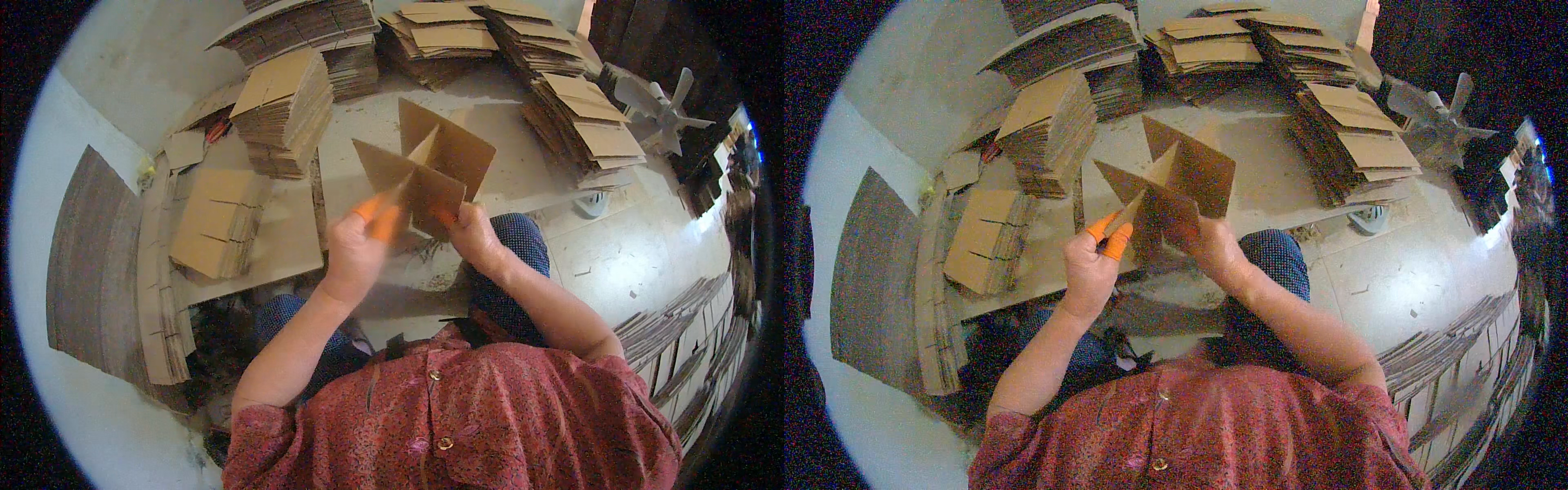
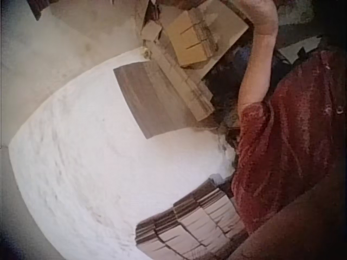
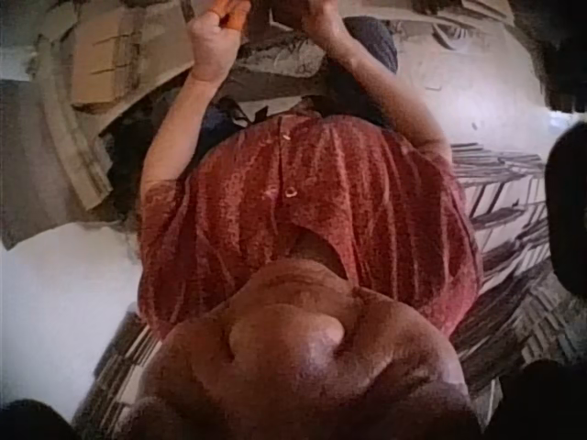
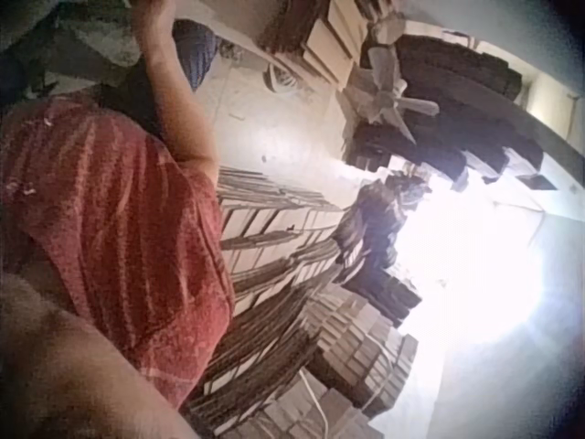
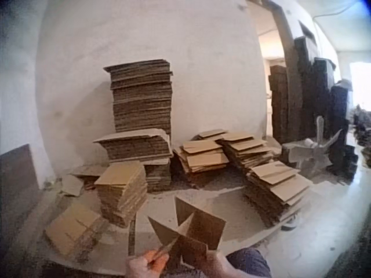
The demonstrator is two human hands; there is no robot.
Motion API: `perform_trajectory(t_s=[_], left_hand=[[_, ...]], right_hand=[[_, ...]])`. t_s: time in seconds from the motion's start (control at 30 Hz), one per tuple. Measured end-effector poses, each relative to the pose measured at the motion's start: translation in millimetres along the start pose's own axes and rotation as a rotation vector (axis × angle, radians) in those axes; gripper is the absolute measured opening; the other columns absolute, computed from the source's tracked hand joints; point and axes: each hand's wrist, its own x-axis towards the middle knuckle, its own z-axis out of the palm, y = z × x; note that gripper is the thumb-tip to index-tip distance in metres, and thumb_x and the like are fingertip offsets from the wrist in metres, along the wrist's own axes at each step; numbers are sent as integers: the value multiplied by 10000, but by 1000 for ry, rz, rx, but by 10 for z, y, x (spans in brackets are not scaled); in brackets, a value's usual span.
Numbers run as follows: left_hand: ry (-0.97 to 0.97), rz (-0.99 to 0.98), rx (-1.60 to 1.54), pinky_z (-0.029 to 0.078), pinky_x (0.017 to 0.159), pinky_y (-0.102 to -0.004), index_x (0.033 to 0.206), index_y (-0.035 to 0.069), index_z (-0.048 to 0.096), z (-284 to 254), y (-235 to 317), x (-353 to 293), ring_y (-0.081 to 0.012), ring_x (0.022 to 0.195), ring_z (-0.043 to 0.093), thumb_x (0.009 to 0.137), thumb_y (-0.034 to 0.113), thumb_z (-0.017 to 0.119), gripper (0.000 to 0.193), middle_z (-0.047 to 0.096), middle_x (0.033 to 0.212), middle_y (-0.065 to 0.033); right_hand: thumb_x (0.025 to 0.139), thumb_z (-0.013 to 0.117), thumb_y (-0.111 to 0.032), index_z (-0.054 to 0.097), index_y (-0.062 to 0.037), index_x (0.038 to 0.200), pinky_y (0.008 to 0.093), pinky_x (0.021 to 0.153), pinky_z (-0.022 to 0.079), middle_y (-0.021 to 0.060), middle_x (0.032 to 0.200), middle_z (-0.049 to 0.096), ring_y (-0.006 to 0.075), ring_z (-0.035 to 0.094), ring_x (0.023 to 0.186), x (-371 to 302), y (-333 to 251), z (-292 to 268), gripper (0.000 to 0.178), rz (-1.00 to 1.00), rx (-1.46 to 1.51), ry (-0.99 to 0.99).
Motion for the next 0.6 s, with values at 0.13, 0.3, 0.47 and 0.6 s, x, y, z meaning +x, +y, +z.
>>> perform_trajectory(t_s=[0.13,0.3,0.47,0.6], left_hand=[[-117,-78,-13,382,613,-222,1168,48,542,-96,-128,-27,-86,713,497,885,293,519,375,591,818,-51],[-50,-307,-574,272,1009,-303,1311,21,347,-51,-407,55,-199,1226,348,920,476,260,606,376,1321,-133],[-220,-199,-476,170,1060,-323,1356,30,245,436,-258,73,-229,1291,250,934,357,311,539,300,1381,-132],[-390,-148,-515,156,1065,-326,1370,28,204,721,-62,55,-232,1298,237,910,193,436,541,284,1392,-138]], right_hand=[[808,586,-103,584,15,943,341,602,461,197,821,606,325,581,707,-93,-58,-109,179,-134,-99,30],[805,609,-235,557,-6,1039,337,768,461,157,978,610,294,588,899,210,-193,-654,331,-377,-124,538],[813,598,-287,549,-43,1075,309,762,459,87,941,620,180,578,830,467,-400,-661,361,194,381,64],[826,559,-200,464,16,1205,275,834,402,88,1038,582,160,511,923,321,-441,-556,447,395,436,-295]])
